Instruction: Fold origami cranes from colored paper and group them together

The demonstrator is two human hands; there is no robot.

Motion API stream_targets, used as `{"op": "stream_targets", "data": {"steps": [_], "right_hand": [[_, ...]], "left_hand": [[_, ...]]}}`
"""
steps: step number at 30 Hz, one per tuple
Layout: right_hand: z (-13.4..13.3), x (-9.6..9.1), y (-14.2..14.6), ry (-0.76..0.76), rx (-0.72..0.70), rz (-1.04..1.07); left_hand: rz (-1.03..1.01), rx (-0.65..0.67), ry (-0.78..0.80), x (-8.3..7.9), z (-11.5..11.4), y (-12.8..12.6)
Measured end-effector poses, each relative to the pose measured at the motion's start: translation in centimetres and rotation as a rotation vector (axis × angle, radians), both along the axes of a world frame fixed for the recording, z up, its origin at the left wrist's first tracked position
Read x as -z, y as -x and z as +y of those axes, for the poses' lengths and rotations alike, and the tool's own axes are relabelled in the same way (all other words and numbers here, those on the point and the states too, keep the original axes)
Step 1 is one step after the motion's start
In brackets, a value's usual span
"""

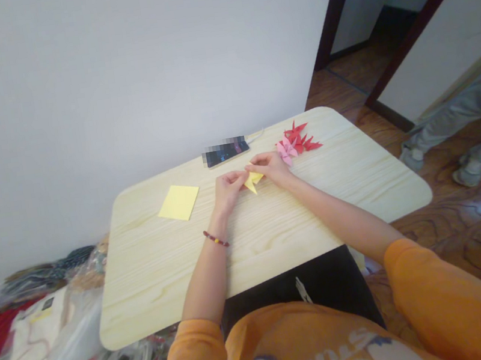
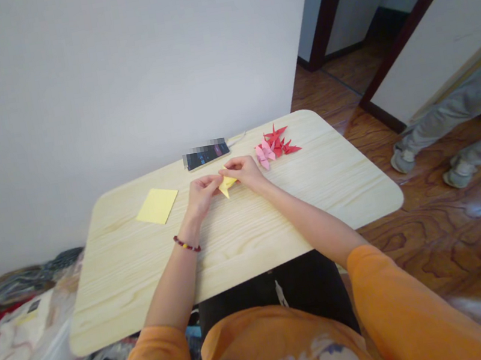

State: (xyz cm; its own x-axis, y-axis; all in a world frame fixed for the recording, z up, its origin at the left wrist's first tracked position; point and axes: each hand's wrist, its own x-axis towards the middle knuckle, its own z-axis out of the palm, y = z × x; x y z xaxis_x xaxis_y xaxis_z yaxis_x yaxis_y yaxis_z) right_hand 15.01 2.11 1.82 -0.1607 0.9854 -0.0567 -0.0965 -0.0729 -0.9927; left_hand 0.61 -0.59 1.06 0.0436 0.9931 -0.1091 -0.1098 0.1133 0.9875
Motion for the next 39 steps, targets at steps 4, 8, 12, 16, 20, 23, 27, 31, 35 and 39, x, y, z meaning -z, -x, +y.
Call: {"op": "stream_targets", "data": {"steps": [4, 8, 12, 16, 20, 23, 27, 31, 35, 39], "right_hand": [[0.59, 0.62, -0.25, -0.041, 0.027, 0.020], [0.99, 0.96, -0.46, -0.067, 0.016, 0.028], [0.92, 0.94, -0.48, -0.056, -0.009, 0.040], [0.82, 0.93, -0.42, -0.068, -0.019, 0.026], [0.76, 0.82, -0.42, -0.077, -0.038, 0.018], [0.70, 0.69, -0.44, -0.085, -0.046, 0.009], [0.58, 0.54, -0.40, -0.082, -0.041, 0.028], [0.44, 0.40, -0.32, -0.074, -0.035, 0.039], [0.44, 0.31, -0.28, -0.070, -0.042, 0.036], [0.58, 0.44, -0.27, -0.064, -0.050, 0.024]], "left_hand": [[-0.001, 0.007, 0.009, 0.02, -0.03, -0.07], [0.018, -0.002, 0.021, 0.00, -0.05, -0.15], [0.020, -0.017, 0.031, 0.04, 0.01, -0.12], [0.009, -0.042, 0.034, 0.17, 0.08, -0.15], [-0.030, -0.019, 0.044, 0.15, -0.02, -0.24], [-0.037, 0.004, 0.062, 0.04, -0.12, -0.21], [-0.034, -0.002, 0.089, -0.10, -0.18, -0.10], [-0.040, -0.011, 0.097, -0.18, -0.16, -0.09], [-0.038, -0.025, 0.097, -0.18, -0.13, -0.16], [-0.034, -0.045, 0.090, -0.19, -0.18, -0.23]]}}
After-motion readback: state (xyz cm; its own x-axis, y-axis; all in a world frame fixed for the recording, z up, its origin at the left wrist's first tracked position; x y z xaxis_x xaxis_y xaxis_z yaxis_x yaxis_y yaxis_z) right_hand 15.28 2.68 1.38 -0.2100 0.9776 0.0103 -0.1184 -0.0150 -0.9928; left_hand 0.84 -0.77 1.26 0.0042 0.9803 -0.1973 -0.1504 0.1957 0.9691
